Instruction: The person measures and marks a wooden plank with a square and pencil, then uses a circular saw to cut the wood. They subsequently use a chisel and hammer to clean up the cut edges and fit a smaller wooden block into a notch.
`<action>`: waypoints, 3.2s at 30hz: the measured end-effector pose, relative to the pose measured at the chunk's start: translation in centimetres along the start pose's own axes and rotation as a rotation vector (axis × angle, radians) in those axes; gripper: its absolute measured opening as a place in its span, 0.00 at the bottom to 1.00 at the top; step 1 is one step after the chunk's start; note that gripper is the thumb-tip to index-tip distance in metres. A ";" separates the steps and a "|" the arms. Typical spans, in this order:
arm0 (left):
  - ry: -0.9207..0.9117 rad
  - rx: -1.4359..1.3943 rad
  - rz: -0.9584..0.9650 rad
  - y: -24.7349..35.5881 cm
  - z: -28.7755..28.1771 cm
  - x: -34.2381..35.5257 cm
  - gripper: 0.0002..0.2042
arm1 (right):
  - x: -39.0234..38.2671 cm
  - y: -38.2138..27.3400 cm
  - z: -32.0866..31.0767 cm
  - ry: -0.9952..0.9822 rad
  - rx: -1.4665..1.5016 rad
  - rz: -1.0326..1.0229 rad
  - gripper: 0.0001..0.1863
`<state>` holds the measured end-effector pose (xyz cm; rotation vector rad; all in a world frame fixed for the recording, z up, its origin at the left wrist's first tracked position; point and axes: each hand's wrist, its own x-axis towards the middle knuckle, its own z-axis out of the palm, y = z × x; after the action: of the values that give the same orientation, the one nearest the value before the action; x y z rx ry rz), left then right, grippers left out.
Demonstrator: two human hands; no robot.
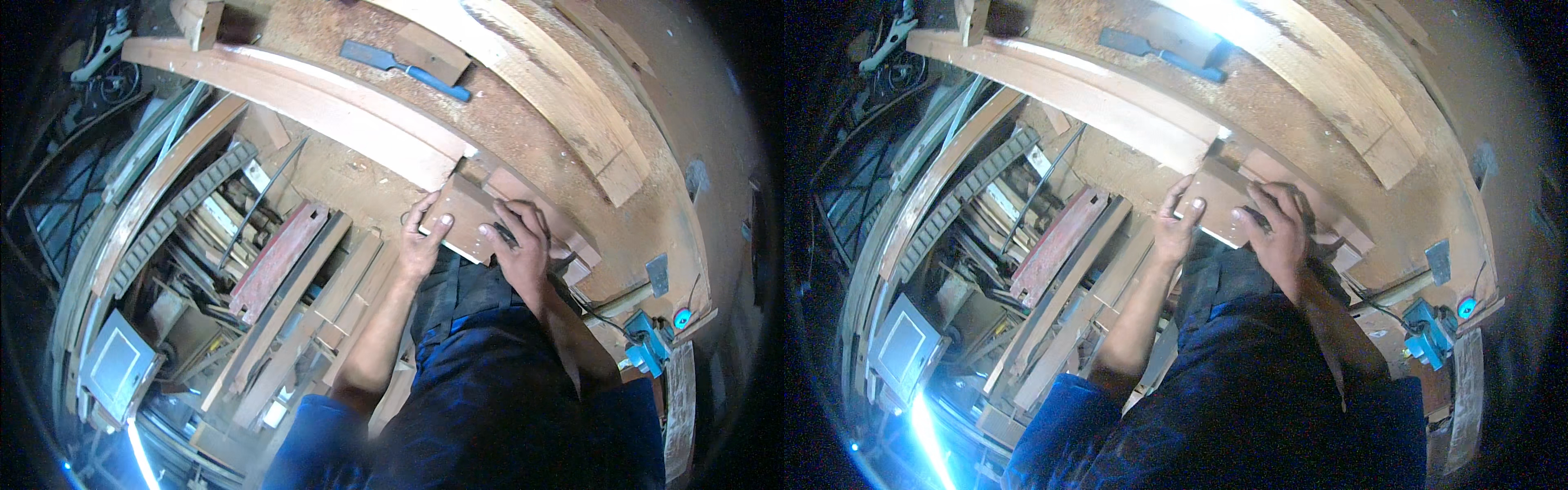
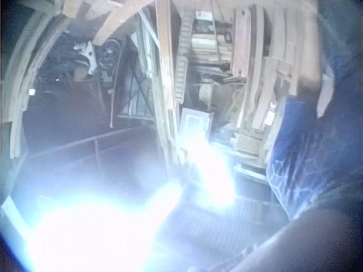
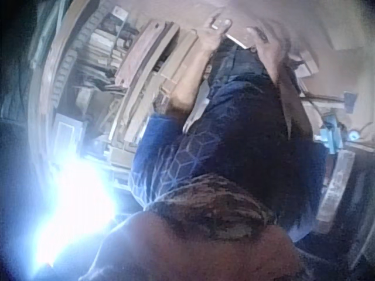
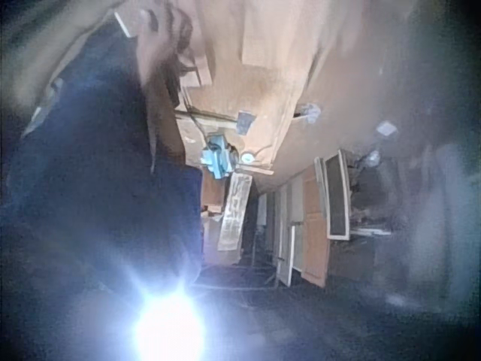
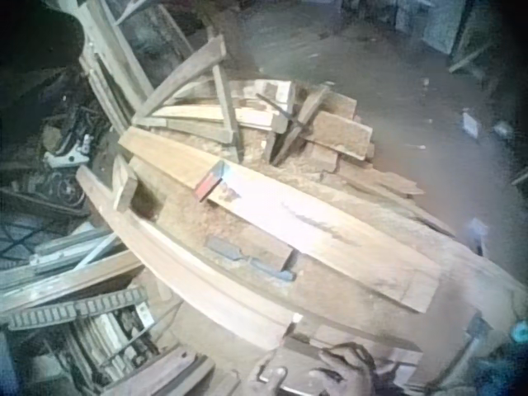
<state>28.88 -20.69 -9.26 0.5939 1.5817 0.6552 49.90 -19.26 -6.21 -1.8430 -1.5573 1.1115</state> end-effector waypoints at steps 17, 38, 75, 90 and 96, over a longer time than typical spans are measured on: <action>-0.007 0.185 0.090 2.6 0.5 0.6 0.28 | 0.6 -0.5 0.6 -0.042 -0.040 0.013 0.23; 0.014 0.129 0.081 -1.0 0.1 1.5 0.27 | 5.1 3.0 -1.5 0.121 0.820 0.570 0.32; -0.046 0.013 0.044 0.5 0.3 1.1 0.29 | 4.9 4.2 0.1 -0.188 0.642 0.539 0.13; -0.018 0.079 0.091 0.8 -0.2 1.0 0.27 | 4.8 4.3 0.2 -0.201 0.670 0.565 0.15; -0.042 0.008 0.045 1.0 -0.1 0.9 0.26 | 4.8 4.5 0.2 -0.191 0.599 0.516 0.16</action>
<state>28.65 -19.32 -9.19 0.6461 1.5366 0.6664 52.43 -15.70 -11.17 -1.7690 -0.6978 1.7896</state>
